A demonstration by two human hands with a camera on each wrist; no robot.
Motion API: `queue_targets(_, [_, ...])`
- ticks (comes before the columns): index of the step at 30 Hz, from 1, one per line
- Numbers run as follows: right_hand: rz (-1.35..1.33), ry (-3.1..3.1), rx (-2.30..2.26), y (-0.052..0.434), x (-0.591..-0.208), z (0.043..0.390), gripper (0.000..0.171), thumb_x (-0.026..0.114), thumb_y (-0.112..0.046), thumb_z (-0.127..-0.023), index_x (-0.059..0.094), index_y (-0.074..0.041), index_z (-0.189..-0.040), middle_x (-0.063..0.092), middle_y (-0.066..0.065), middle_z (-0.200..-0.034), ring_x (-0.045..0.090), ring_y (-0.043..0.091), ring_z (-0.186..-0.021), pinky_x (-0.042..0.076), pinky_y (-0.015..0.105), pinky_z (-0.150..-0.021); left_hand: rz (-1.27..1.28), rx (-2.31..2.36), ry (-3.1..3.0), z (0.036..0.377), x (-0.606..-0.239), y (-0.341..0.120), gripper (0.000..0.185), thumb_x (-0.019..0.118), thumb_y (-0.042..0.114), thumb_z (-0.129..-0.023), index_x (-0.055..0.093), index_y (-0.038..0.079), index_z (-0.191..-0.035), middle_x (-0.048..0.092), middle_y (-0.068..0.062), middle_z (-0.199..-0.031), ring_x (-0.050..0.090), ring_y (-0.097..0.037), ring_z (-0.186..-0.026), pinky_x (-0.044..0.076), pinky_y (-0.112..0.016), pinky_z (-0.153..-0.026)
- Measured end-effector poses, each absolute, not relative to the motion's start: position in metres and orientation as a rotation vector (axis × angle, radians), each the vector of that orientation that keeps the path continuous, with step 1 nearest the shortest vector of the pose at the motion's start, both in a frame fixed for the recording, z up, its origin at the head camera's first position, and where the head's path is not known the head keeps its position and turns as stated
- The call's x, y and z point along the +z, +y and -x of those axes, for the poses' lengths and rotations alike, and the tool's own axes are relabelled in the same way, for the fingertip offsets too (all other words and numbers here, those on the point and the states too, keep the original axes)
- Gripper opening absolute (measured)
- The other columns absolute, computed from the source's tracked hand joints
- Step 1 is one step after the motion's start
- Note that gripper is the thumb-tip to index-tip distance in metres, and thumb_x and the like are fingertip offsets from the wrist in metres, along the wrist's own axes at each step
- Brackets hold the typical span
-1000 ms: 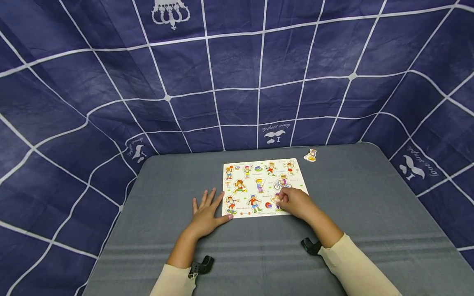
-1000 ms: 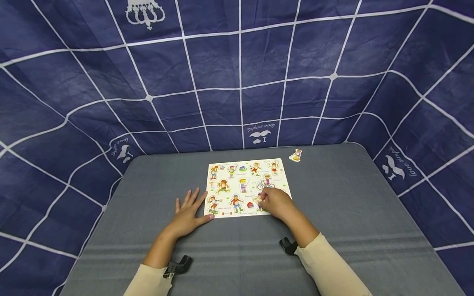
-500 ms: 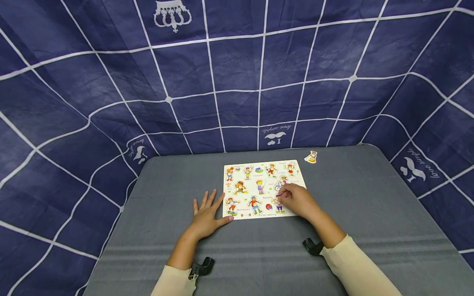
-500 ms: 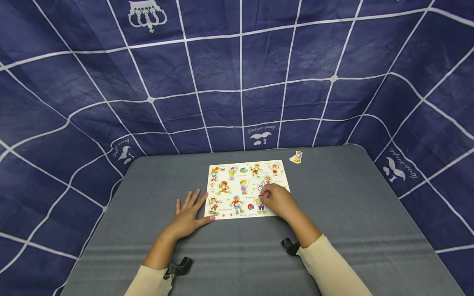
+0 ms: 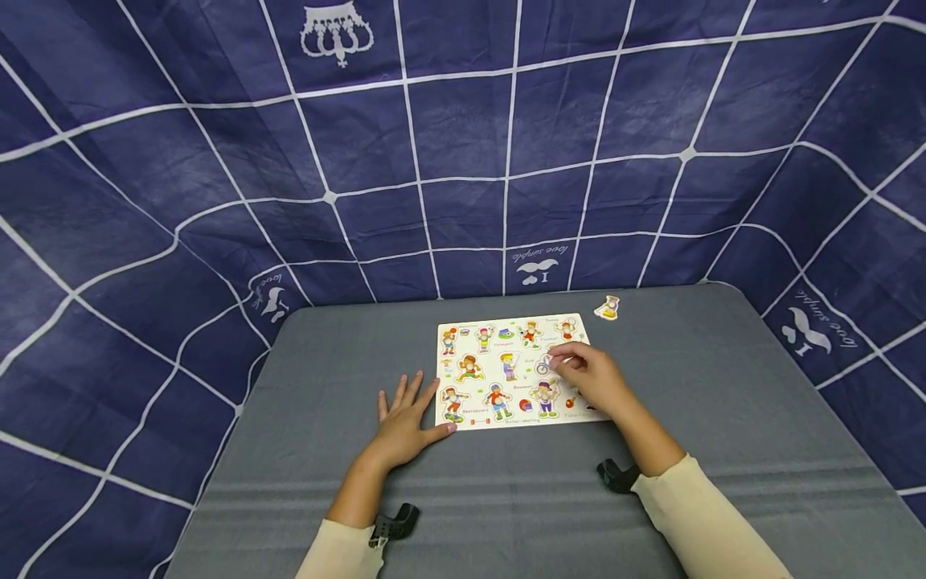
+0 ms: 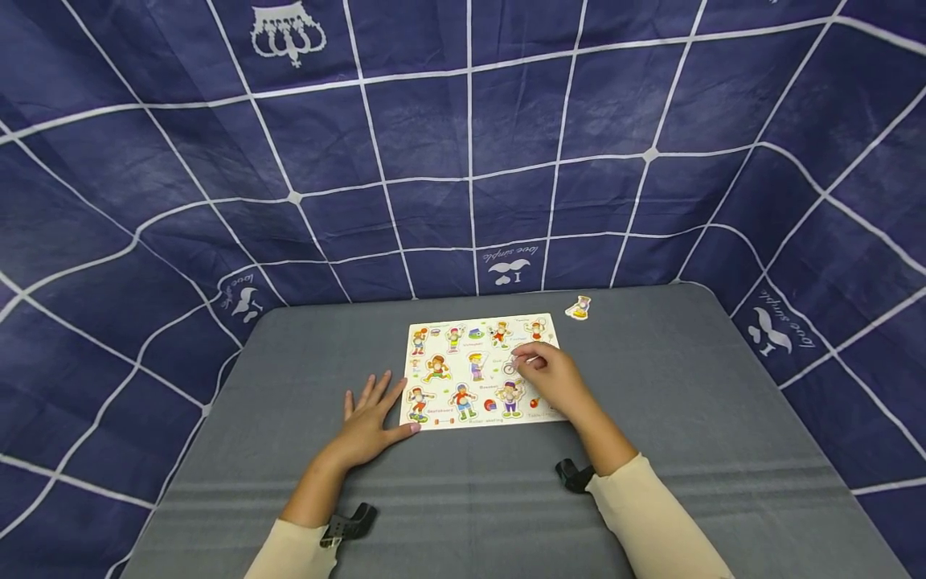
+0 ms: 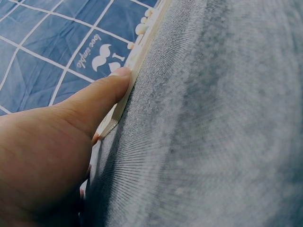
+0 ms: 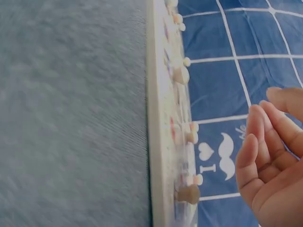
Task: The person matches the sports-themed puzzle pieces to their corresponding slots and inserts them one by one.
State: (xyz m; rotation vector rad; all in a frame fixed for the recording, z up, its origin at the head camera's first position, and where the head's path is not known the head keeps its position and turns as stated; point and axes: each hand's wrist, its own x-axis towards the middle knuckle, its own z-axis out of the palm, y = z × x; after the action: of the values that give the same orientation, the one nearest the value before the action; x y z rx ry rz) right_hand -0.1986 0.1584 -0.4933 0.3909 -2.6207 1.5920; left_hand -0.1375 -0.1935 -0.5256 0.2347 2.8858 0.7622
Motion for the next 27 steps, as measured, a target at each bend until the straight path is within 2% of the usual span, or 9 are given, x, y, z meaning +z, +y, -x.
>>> queue_targets(3, [-0.356, -2.587, 1.639, 0.164, -0.492, 0.203, 0.023, 0.070, -0.011, -0.094, 0.072, 0.000, -0.115, 0.072, 0.017, -0.095, 0.055, 0.002, -0.067, 0.046, 0.019, -0.055, -0.233, 0.761, 2.889, 0.137, -0.526, -0.195, 0.093, 0.068, 0.066, -0.086, 0.030, 0.027, -0.161, 0.013, -0.010, -0.171, -0.001, -0.038, -0.159, -0.011, -0.070, -0.119])
queue_targets(5, [-0.339, -2.568, 1.638, 0.168, -0.491, 0.205, 0.024, 0.069, -0.009, -0.095, 0.071, 0.001, -0.116, 0.073, 0.019, -0.097, 0.055, 0.000, -0.068, 0.046, 0.018, -0.057, -0.237, 0.760, 2.889, 0.137, -0.527, -0.195, 0.093, 0.068, 0.066, -0.086, 0.030, 0.027, -0.161, 0.013, -0.010, -0.171, -0.001, -0.038, -0.159, -0.011, -0.071, -0.119])
queue_targets(13, [-0.302, -2.598, 1.459, 0.186, -0.487, 0.220, 0.025, 0.068, -0.012, -0.096, 0.071, 0.000, -0.118, 0.073, 0.017, -0.102, 0.056, 0.002, -0.075, 0.046, 0.014, -0.066, -0.233, 0.782, 2.885, 0.137, -0.528, -0.195, 0.093, 0.068, 0.066, -0.086, 0.030, 0.027, -0.161, 0.014, -0.009, -0.171, 0.000, -0.038, -0.159, -0.011, -0.071, -0.119])
queue_targets(27, [-0.251, -2.556, 1.315, 0.216, -0.484, 0.251, 0.024, 0.067, -0.014, -0.097, 0.071, -0.002, -0.117, 0.071, 0.017, -0.106, 0.053, -0.008, -0.076, 0.043, 0.008, -0.066, -0.240, 0.806, 2.885, 0.136, -0.529, -0.194, 0.093, 0.069, 0.065, -0.085, 0.031, 0.027, -0.161, 0.016, -0.010, -0.171, 0.001, -0.039, -0.159, -0.012, -0.070, -0.119])
